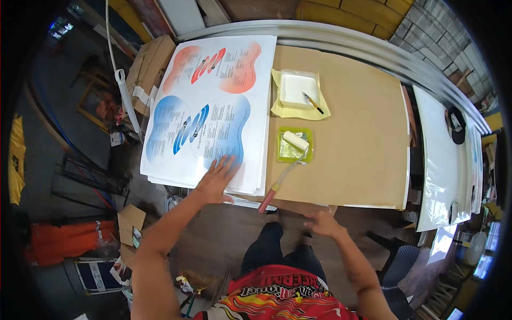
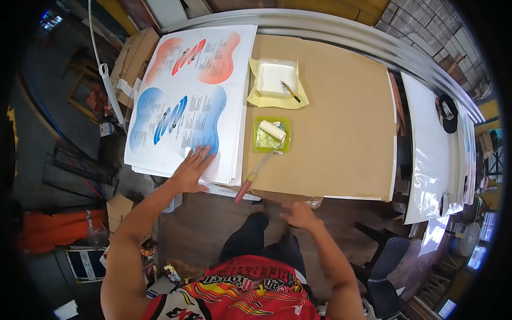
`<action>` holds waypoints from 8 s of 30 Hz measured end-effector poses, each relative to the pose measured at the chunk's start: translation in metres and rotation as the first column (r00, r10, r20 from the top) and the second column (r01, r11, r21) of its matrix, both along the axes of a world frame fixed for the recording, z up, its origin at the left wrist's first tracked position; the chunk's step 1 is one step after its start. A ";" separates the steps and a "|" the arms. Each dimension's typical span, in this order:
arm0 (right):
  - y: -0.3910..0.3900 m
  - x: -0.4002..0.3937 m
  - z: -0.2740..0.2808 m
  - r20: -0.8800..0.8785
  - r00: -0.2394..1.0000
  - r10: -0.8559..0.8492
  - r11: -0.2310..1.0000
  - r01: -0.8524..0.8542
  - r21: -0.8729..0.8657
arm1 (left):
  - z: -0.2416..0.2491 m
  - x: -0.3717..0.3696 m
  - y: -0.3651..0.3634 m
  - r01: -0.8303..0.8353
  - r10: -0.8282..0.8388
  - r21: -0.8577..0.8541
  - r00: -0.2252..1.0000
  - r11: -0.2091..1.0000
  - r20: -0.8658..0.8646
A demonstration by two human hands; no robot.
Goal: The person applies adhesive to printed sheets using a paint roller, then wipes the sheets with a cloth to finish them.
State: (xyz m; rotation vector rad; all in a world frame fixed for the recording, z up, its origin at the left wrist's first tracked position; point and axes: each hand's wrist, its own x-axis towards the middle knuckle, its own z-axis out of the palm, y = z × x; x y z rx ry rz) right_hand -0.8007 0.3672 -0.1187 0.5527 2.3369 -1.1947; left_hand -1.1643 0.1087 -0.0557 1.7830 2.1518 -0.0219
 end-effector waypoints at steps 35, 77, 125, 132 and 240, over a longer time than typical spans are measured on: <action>-0.058 -0.069 -0.001 -0.137 0.989 -0.064 0.989 0.044 -0.144 | -0.027 0.010 0.017 0.214 -0.212 0.150 0.977 0.965 -0.026; 0.211 0.068 0.195 -0.181 0.560 -0.808 -0.004 -0.313 -0.950 | 0.467 0.211 -0.043 -0.808 0.109 0.510 0.501 -0.295 0.858; 0.340 0.022 0.048 -0.462 0.873 0.154 0.845 0.126 0.520 | -0.114 0.329 0.320 -0.565 0.348 0.194 0.705 0.802 0.618; 0.321 -0.023 -0.001 -0.485 0.873 0.053 0.800 0.254 0.543 | -0.080 0.331 0.344 -0.920 0.505 0.123 0.312 0.372 0.805; 0.707 0.528 0.050 -0.850 0.175 -0.497 0.165 0.981 0.105 | -0.069 0.430 0.393 -0.662 0.698 0.270 0.713 0.699 -0.060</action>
